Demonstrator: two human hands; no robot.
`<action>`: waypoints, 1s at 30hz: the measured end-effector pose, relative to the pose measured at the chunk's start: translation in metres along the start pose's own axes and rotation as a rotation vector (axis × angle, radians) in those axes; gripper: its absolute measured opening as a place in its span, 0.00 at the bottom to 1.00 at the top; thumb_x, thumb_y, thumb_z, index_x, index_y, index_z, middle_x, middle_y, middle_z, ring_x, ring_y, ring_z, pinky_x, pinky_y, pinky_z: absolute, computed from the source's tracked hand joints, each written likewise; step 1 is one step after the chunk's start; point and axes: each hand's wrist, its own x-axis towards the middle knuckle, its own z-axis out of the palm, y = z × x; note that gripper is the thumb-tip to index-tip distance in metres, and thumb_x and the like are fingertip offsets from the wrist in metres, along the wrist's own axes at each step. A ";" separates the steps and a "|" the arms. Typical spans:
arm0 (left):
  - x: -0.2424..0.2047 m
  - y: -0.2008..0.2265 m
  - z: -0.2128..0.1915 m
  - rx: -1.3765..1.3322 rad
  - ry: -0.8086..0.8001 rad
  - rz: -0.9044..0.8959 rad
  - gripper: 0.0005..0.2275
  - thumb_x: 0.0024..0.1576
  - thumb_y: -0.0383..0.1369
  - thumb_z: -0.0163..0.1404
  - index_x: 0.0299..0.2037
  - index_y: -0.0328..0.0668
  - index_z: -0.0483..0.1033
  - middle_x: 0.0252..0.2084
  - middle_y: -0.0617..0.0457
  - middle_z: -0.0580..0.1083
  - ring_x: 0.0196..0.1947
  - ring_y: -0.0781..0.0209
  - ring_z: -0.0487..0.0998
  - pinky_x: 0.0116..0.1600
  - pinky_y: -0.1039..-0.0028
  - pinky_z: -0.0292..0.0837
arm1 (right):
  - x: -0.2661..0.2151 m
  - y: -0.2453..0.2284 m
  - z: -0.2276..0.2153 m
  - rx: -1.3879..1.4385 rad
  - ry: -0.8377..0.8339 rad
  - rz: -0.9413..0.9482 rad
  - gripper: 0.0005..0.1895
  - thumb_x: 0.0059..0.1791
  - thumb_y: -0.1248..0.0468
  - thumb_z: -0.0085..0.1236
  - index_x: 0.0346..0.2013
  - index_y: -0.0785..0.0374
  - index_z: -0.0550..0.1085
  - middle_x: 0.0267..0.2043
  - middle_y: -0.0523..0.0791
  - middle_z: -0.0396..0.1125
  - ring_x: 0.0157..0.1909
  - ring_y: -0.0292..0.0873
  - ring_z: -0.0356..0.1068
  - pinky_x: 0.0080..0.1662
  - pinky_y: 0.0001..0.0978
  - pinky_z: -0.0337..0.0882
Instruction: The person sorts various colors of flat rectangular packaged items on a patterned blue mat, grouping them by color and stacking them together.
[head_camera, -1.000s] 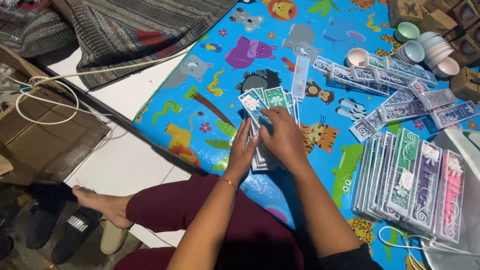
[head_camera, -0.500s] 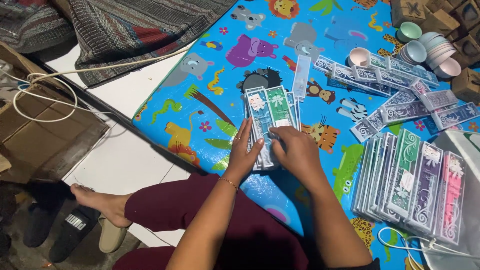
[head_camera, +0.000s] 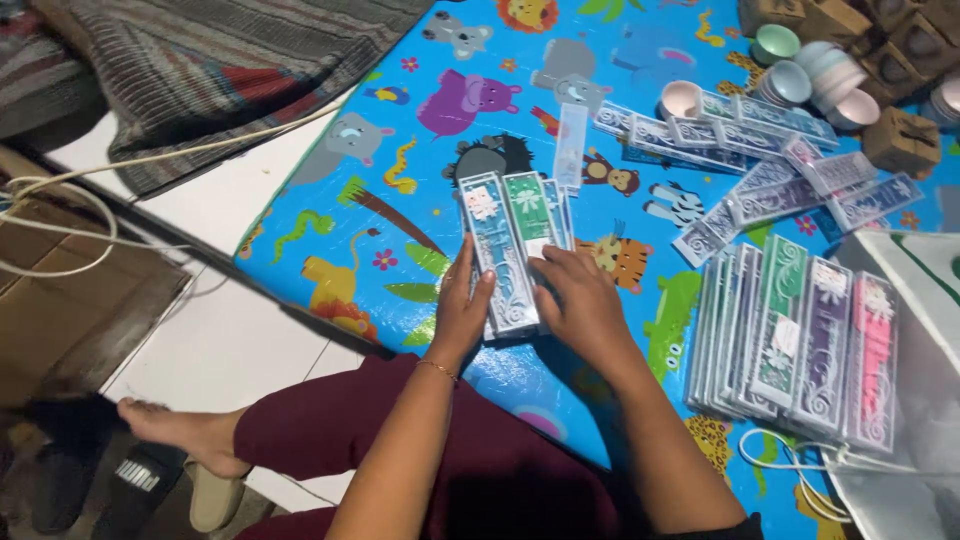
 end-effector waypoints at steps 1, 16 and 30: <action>0.001 -0.001 -0.001 -0.003 -0.015 0.003 0.31 0.65 0.47 0.38 0.76 0.46 0.46 0.73 0.31 0.54 0.72 0.29 0.53 0.72 0.43 0.46 | -0.002 -0.001 -0.003 -0.005 0.003 0.014 0.20 0.51 0.54 0.54 0.58 0.43 0.76 0.62 0.41 0.69 0.65 0.48 0.65 0.55 0.49 0.68; 0.004 -0.008 0.005 0.061 0.008 -0.060 0.36 0.61 0.59 0.30 0.76 0.51 0.43 0.78 0.47 0.49 0.77 0.45 0.47 0.73 0.51 0.38 | -0.103 0.093 -0.147 -0.441 -0.267 0.510 0.44 0.47 0.40 0.53 0.74 0.49 0.56 0.77 0.52 0.50 0.75 0.58 0.51 0.65 0.67 0.55; 0.002 0.000 0.004 0.013 0.017 -0.094 0.35 0.60 0.58 0.32 0.75 0.53 0.45 0.77 0.48 0.51 0.77 0.46 0.48 0.73 0.50 0.41 | -0.154 0.106 -0.146 -0.592 -0.515 0.418 0.54 0.39 0.49 0.66 0.76 0.39 0.48 0.80 0.41 0.46 0.69 0.52 0.62 0.60 0.63 0.68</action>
